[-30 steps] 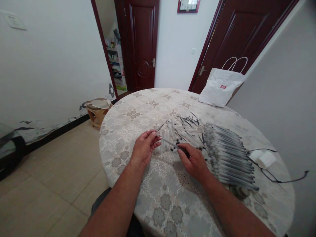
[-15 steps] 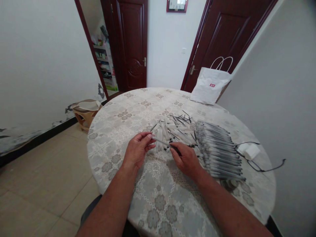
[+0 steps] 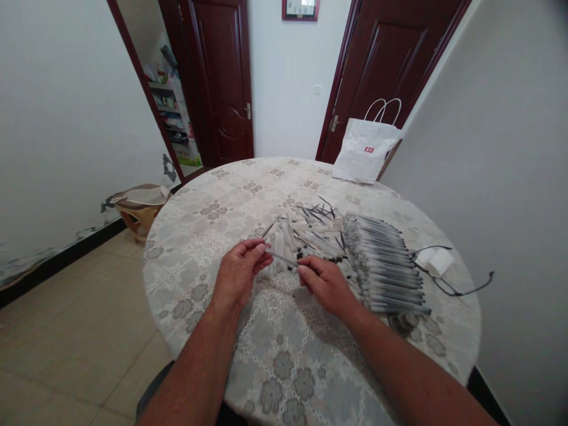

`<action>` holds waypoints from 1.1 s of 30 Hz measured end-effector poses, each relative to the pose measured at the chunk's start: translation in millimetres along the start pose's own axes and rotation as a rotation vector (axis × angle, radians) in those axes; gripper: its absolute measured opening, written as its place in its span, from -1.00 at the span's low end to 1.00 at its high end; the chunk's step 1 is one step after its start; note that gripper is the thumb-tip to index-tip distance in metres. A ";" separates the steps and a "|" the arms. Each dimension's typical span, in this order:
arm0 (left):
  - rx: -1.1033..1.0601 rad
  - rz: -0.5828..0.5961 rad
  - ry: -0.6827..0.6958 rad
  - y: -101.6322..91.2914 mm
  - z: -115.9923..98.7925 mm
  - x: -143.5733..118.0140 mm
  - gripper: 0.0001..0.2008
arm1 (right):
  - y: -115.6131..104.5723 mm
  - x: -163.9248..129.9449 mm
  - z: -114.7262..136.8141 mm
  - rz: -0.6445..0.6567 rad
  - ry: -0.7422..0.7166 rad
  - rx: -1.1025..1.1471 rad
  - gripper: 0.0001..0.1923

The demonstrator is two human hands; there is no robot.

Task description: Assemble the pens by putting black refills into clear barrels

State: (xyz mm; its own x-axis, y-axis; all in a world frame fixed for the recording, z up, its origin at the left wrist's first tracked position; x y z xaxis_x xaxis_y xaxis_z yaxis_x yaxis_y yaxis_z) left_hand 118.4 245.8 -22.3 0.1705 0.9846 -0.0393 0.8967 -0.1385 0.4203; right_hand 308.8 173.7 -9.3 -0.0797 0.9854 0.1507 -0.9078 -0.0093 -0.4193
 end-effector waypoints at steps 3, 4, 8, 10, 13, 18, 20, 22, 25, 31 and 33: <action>0.022 0.005 0.013 1.1 -0.9 -1.1 -0.69 | 9.1 1.6 -17.9 0.068 0.230 0.377 -0.71; 0.022 0.005 0.011 1.5 -1.1 -1.6 -0.69 | 11.9 1.5 -22.0 0.081 0.285 0.474 -0.69; 0.007 0.006 0.010 3.2 -2.6 -3.8 -0.71 | 19.9 -0.1 -28.1 0.138 0.419 0.726 -0.61; 0.009 0.005 0.016 3.4 -3.4 -4.1 -0.71 | 22.7 -1.3 -27.2 0.179 0.451 0.797 -0.60; 0.012 0.003 0.016 3.2 -3.0 -3.5 -0.69 | 24.4 -1.6 -25.4 0.210 0.464 0.835 -0.60; 0.021 0.003 0.010 2.9 -2.5 -1.9 -0.65 | 23.4 3.5 -21.0 0.211 0.345 0.681 -0.57; 0.072 0.023 0.002 4.6 -3.0 -2.2 -0.64 | 19.8 6.0 -14.9 0.198 0.237 0.501 -0.65; 0.154 0.073 -0.018 8.0 -3.3 -3.1 -0.61 | 13.4 6.8 -5.8 0.162 0.125 0.284 -0.77; 0.284 0.152 -0.046 12.8 -3.5 -5.2 -0.56 | 0.5 3.7 12.0 0.100 -0.012 -0.042 -0.87; 0.478 0.310 -0.064 22.2 -2.2 -8.5 -0.62 | -19.9 -10.4 42.4 0.164 -0.161 -0.596 -0.95; 0.525 0.354 -0.061 26.2 -1.4 -10.3 -0.65 | -27.5 -14.8 48.0 0.185 -0.157 -0.685 -0.96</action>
Point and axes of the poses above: each hand's wrist, its own x-axis towards the middle knuckle, its own y-axis out of the palm, z = x × y, the point moved 6 cm from there along x, towards the middle knuckle, and after that the axes turned 4 degrees about z, right-handed, at the moved point
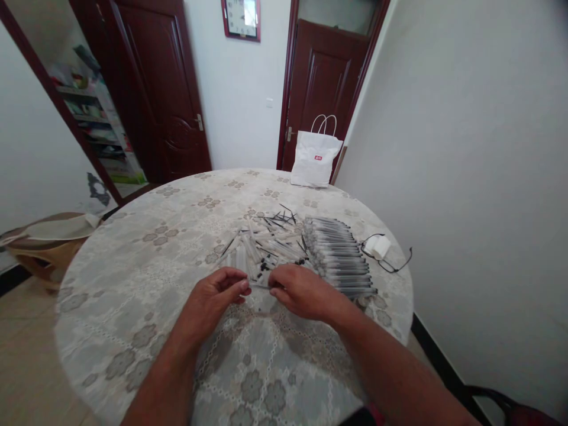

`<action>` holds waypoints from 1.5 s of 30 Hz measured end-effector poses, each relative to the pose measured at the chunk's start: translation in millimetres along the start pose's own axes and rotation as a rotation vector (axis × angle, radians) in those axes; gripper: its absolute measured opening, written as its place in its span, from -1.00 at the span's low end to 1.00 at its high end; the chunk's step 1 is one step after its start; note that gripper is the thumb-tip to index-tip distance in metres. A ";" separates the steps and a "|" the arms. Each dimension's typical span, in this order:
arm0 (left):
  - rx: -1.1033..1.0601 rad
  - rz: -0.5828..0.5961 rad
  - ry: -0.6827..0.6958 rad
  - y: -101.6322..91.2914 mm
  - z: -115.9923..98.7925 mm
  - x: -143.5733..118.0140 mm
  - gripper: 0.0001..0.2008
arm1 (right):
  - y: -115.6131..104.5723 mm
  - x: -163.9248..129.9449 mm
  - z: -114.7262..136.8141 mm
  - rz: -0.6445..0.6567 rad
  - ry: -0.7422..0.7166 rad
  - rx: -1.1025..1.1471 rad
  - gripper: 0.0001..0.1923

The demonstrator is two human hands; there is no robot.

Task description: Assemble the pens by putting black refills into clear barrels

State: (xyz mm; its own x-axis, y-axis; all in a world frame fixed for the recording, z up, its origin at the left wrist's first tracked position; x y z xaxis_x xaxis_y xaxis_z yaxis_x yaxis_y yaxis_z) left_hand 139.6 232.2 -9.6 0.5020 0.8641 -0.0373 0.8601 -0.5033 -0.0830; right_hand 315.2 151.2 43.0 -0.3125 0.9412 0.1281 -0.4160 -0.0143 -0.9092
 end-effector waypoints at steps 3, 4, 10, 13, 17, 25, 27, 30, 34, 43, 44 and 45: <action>0.038 0.025 0.006 4.2 -2.1 -0.5 -0.68 | -13.5 -8.4 -2.3 0.013 -0.001 -0.051 -0.95; 0.042 0.022 0.006 4.4 -2.6 -0.5 -0.68 | -18.3 -11.4 -4.7 0.011 -0.003 -0.053 -0.94; 0.042 -0.145 0.000 -10.3 -2.9 1.0 -0.62 | -59.6 -27.7 -59.4 -0.140 0.041 -0.095 -0.88; 0.039 -0.243 0.011 -20.3 -2.0 1.3 -0.63 | -86.1 -34.0 -111.0 -0.271 0.202 -0.265 -0.87; 0.107 -0.344 0.023 -34.0 4.2 2.7 -0.64 | -103.8 -37.5 -167.9 -0.274 0.419 -0.471 -0.83; 0.368 -0.422 0.066 -50.9 4.6 1.3 -0.70 | -95.6 -33.4 -200.6 -0.148 0.566 -0.600 -0.78; 0.431 -0.444 0.071 -52.3 0.4 -0.8 -0.75 | -93.5 -31.4 -202.6 -0.141 0.579 -0.600 -0.77; 0.511 -0.464 0.080 -53.4 -3.6 -2.7 -0.77 | -92.2 -30.1 -200.7 -0.141 0.586 -0.601 -0.74; 0.648 -0.453 0.045 -53.4 -0.8 -1.4 -0.74 | -91.1 -29.1 -173.3 -0.227 0.508 -0.579 -0.73; 0.935 -0.322 -0.043 -48.5 22.8 3.9 -0.67 | -9.9 9.0 -59.5 0.013 0.278 -0.290 -0.75; 0.956 -0.310 -0.054 -47.4 24.5 3.8 -0.67 | 1.0 13.5 -50.7 0.055 0.265 -0.289 -0.74; 0.976 -0.298 -0.068 -46.3 25.8 3.7 -0.67 | 10.7 17.4 -43.1 0.088 0.251 -0.292 -0.74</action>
Point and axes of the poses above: each hand's wrist, its own x-axis towards the middle knuckle, its own y-axis out of the palm, z = x × y, the point moved 6 cm from there along x, towards the middle knuckle, and after that the axes turned 4 degrees about z, right-handed, at the moved point
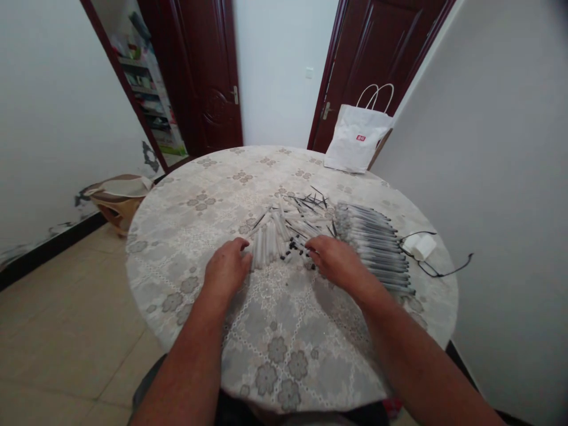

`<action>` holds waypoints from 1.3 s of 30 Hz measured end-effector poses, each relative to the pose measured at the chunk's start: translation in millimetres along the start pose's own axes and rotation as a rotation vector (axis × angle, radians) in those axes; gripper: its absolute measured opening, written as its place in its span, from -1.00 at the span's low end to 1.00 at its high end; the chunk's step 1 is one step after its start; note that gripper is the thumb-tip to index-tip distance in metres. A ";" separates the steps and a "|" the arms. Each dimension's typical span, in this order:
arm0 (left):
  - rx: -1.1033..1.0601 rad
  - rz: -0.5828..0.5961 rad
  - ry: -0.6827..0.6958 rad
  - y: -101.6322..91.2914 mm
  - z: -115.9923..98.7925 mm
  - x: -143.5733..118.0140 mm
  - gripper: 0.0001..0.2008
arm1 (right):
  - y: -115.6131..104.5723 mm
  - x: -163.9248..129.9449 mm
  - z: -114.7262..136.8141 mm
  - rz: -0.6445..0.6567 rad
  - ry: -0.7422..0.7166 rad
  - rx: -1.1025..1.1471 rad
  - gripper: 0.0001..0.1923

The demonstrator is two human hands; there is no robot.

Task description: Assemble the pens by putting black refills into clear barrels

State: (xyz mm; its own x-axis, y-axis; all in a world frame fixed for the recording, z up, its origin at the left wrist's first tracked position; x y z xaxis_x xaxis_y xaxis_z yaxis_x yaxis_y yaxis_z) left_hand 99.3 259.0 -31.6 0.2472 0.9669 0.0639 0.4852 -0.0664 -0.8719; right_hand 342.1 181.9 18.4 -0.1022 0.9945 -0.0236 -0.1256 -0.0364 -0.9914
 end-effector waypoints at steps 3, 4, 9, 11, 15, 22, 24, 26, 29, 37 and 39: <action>0.057 0.022 -0.009 3.0 -0.7 -0.8 -0.66 | 16.4 4.8 23.9 0.053 -0.050 -0.023 -0.70; 0.067 0.025 -0.008 3.5 -0.9 -0.8 -0.66 | 20.7 5.7 29.5 0.058 -0.060 -0.029 -0.68; 0.066 0.046 0.007 7.1 -2.2 -0.7 -0.66 | 38.7 7.1 47.8 0.031 -0.049 -0.059 -0.61; 0.071 0.058 0.031 9.0 -5.8 -1.5 -0.66 | 45.1 7.2 54.4 0.023 -0.068 -0.073 -0.54; 0.126 0.073 0.084 12.6 -15.7 -4.1 -0.66 | 53.3 10.8 64.4 0.016 -0.124 -0.089 -0.43; 0.195 0.082 0.141 13.1 -22.7 -6.5 -0.67 | 57.7 17.0 61.8 0.058 -0.081 -0.115 -0.52; 0.198 0.082 0.132 12.9 -20.4 -5.7 -0.68 | 57.6 15.5 60.2 0.058 -0.082 -0.114 -0.53; 0.211 0.074 0.113 12.6 -17.1 -4.5 -0.69 | 57.7 13.1 58.6 0.062 -0.084 -0.113 -0.56; 0.242 0.059 0.080 12.2 -12.6 -3.2 -0.69 | 56.8 8.4 55.9 0.070 -0.072 -0.114 -0.63; 0.299 0.083 0.055 11.0 -13.9 -4.7 -0.68 | 44.5 3.7 40.4 0.059 -0.036 -0.058 -0.61; 0.284 0.088 0.026 10.2 -13.7 -5.0 -0.65 | 37.7 8.2 28.8 -0.008 0.022 -0.046 -0.60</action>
Point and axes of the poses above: each hand's wrist, its own x-axis towards the middle knuckle, its own y-axis out of the palm, z = x × y, the point moved 6 cm from there along x, towards the middle knuckle, and after that the axes turned 4 degrees about z, right-handed, at the moved point
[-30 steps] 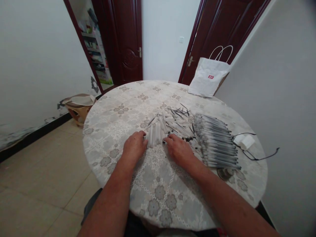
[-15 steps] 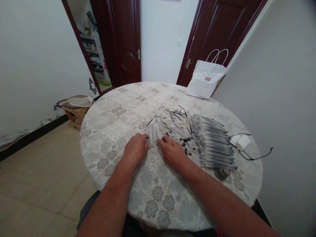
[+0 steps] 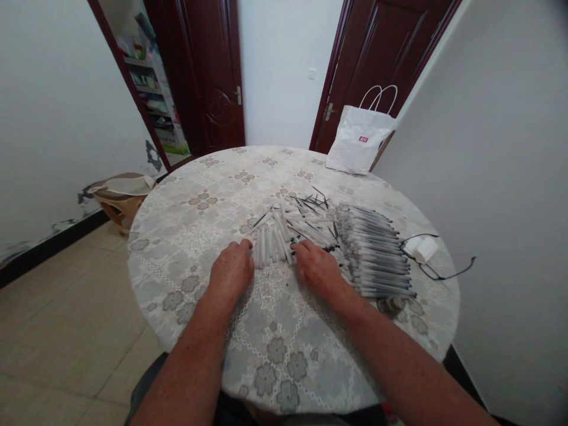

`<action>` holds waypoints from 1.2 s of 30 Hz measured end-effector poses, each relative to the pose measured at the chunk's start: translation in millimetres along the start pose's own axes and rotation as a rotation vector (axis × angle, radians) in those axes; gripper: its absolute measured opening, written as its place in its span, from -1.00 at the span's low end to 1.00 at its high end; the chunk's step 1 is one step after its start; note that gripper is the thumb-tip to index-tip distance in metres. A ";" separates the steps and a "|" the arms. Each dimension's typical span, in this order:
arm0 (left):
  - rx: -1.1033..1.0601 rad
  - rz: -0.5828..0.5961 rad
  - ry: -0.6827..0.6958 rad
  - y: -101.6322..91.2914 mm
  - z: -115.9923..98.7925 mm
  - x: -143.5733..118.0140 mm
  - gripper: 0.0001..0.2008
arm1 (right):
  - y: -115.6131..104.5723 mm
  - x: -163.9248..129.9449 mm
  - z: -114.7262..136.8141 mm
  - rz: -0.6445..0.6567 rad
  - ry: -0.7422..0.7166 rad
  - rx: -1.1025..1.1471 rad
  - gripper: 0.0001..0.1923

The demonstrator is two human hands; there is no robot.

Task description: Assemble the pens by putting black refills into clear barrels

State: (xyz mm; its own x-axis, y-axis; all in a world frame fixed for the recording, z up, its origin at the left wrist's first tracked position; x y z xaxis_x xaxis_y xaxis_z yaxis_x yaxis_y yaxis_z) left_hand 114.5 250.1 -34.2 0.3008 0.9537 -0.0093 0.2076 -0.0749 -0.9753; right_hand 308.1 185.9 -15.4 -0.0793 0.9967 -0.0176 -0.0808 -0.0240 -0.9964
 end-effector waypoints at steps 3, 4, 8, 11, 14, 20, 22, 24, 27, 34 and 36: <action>-0.003 0.018 -0.050 -0.9 1.1 -1.2 -0.64 | -5.9 9.8 -21.1 -0.099 0.118 -0.024 -0.62; 0.003 0.023 -0.062 -1.4 1.4 -1.8 -0.66 | -5.8 13.3 -27.2 -0.114 0.150 -0.042 -0.63; -0.017 0.020 -0.085 -2.9 4.1 -3.0 -0.77 | 3.7 23.5 -42.1 -0.079 0.232 -0.117 -0.70; -0.132 -0.009 -0.066 -4.0 6.7 -1.6 -0.83 | 10.4 25.3 -45.1 -0.037 0.256 -0.155 -0.72; -0.351 -0.049 -0.038 -6.6 7.5 0.5 -0.89 | 11.6 24.3 -44.6 -0.018 0.250 -0.159 -0.71; -1.197 0.020 -0.072 -5.8 2.9 2.0 -0.84 | 4.5 17.4 -40.9 -0.080 0.188 -0.059 -0.70; -1.472 0.029 -0.074 -7.1 -0.1 1.4 -0.78 | 0.8 13.2 -39.5 -0.157 0.148 0.010 -0.68; -1.619 0.007 -0.100 -8.5 0.1 0.6 -0.76 | -2.3 9.0 -38.1 -0.228 0.107 0.075 -0.68; -1.710 -0.007 -0.148 -7.8 2.6 -0.1 -0.75 | -7.9 3.6 -32.8 -0.317 0.017 0.189 -0.70; -1.887 -0.101 -0.160 -11.1 9.7 -0.5 -0.72 | -23.6 -10.1 -12.5 -0.393 -0.226 0.542 -0.74; -1.909 -0.152 -0.167 -13.5 12.1 -1.2 -0.72 | -24.4 -12.5 -9.5 -0.381 -0.257 0.597 -0.75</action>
State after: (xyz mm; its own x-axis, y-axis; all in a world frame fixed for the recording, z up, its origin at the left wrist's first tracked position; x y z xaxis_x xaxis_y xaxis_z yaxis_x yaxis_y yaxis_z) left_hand 100.1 253.5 -23.7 0.1296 0.9874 -0.0908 0.8471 -0.0627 0.5277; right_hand 320.5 174.8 8.3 -0.1621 0.8966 0.4121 -0.6680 0.2077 -0.7146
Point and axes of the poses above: each hand's wrist, its own x-axis towards the middle knuckle, its own y-axis out of the palm, z = x × y, the point moved 6 cm from there along x, towards the middle knuckle, and after that the axes turned 4 degrees about z, right-handed, at the moved point
